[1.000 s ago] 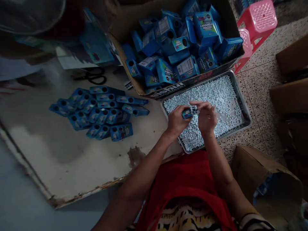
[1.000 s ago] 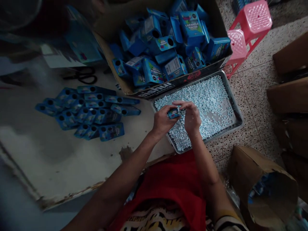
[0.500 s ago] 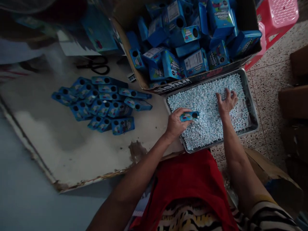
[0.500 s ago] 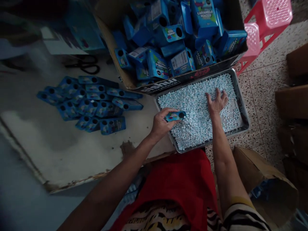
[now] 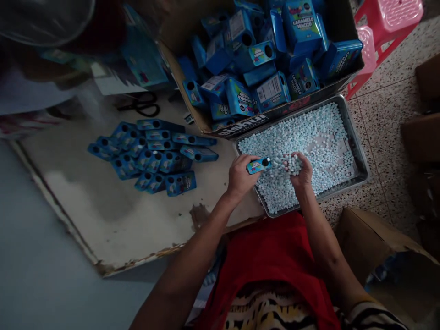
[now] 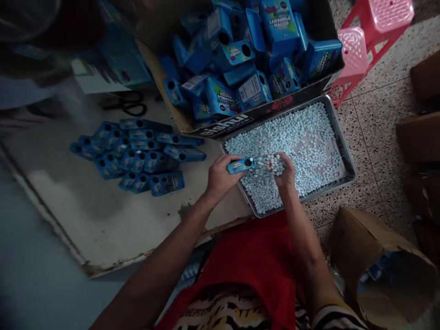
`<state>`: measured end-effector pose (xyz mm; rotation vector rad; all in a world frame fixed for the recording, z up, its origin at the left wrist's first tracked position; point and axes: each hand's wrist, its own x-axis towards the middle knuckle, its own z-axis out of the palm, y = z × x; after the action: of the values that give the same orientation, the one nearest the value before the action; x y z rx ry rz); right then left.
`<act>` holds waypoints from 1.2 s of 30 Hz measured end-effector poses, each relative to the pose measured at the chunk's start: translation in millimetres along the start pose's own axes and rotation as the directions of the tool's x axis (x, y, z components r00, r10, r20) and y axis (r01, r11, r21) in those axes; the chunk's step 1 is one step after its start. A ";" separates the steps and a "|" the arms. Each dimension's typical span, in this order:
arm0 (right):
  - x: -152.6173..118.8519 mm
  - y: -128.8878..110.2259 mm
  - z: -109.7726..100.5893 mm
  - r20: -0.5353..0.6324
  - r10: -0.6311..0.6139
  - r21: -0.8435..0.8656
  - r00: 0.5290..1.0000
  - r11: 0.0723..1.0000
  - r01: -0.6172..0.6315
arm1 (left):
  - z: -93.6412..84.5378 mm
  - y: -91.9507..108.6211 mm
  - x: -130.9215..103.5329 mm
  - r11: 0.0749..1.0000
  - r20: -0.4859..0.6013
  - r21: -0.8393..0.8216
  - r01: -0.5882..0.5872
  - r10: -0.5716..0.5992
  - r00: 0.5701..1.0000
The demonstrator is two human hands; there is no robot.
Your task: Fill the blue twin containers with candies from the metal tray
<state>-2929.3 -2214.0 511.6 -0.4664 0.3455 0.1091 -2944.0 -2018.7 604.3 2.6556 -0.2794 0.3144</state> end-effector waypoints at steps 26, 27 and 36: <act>-45.5 -14.4 83.6 0.289 -0.607 -0.168 0.740 0.729 0.663 | 9.0 31.8 13.3 0.997 0.067 -0.070 -0.037 0.042 0.997; -44.9 -13.5 80.5 0.313 -0.602 -0.178 0.735 0.722 0.668 | 9.5 32.2 13.1 0.997 0.062 -0.069 -0.042 0.046 0.997; -56.6 25.4 -53.2 0.519 -0.513 -0.822 0.683 -0.082 0.564 | 11.9 8.8 17.7 0.920 0.041 -0.384 0.076 -0.065 0.997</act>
<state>-3002.8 -2217.2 476.2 -1.9431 -0.0688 -0.5579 -2927.2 -2034.4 602.2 2.2746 -0.2268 0.1767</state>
